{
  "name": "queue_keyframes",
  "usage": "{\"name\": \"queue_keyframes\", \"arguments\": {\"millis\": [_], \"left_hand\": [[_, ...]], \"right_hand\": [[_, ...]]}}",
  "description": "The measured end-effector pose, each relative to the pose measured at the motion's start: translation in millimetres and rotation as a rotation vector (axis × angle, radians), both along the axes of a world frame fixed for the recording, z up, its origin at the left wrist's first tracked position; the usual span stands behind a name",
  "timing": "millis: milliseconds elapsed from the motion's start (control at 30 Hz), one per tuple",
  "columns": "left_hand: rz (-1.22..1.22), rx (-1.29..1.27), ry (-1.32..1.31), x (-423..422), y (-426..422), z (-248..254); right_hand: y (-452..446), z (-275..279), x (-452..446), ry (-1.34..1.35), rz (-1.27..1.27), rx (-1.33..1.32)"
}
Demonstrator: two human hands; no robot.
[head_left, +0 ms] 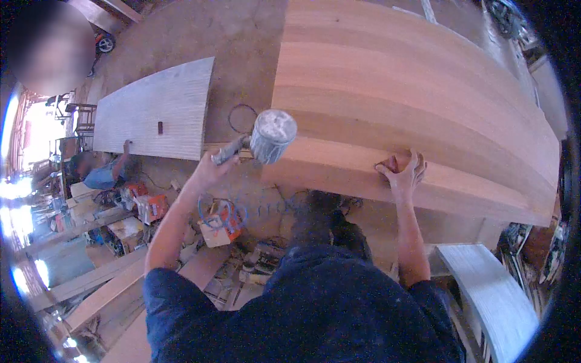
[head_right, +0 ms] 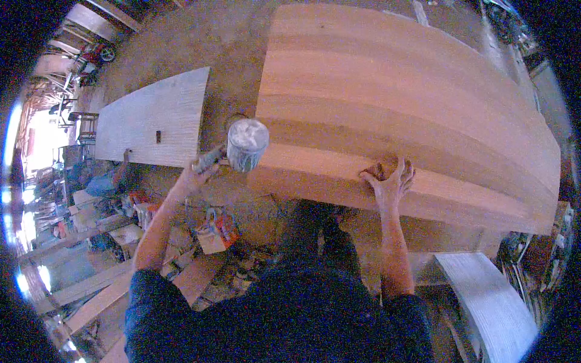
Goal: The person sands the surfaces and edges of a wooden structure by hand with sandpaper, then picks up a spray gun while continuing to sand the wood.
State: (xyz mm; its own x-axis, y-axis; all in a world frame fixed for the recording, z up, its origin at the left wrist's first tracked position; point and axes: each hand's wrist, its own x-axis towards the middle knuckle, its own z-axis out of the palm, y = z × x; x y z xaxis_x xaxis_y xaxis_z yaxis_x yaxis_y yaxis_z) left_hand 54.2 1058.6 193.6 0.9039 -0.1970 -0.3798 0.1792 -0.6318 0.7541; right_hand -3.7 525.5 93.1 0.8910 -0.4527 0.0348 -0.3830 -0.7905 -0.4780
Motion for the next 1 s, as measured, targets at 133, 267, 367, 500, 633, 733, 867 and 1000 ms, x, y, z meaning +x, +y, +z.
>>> {"name": "queue_keyframes", "arguments": {"millis": [133, 267, 367, 500, 633, 733, 867, 1000], "left_hand": [[0.253, -0.119, 0.124, -23, -12, -31], [0.168, -0.172, 0.064, 4, -19, -31], [0.113, -0.102, 0.148, 17, -7, -24], [-0.02, -0.079, 0.221, 2, 0, -29], [-0.163, -0.074, 0.143, -14, 3, -68], [-0.205, -0.036, 0.157, -4, -22, -57], [-0.125, -0.054, 0.252, -6, -33, -43], [-0.161, 0.009, 0.264, -17, -21, -75]], "right_hand": [[-10, -17, 9, 0.057, -0.05, -0.007], [-7, -5, 6, 0.065, -0.056, -0.015], [8, 4, -1, 0.067, -0.079, -0.008], [-1, -32, -11, 0.042, -0.141, -0.097], [15, -29, -17, 0.022, -0.173, 0.01], [25, -8, -4, 0.076, -0.199, -0.042], [30, 1, 9, 0.071, 0.095, -0.112], [21, -3, 2, 0.078, 0.241, -0.08]]}}
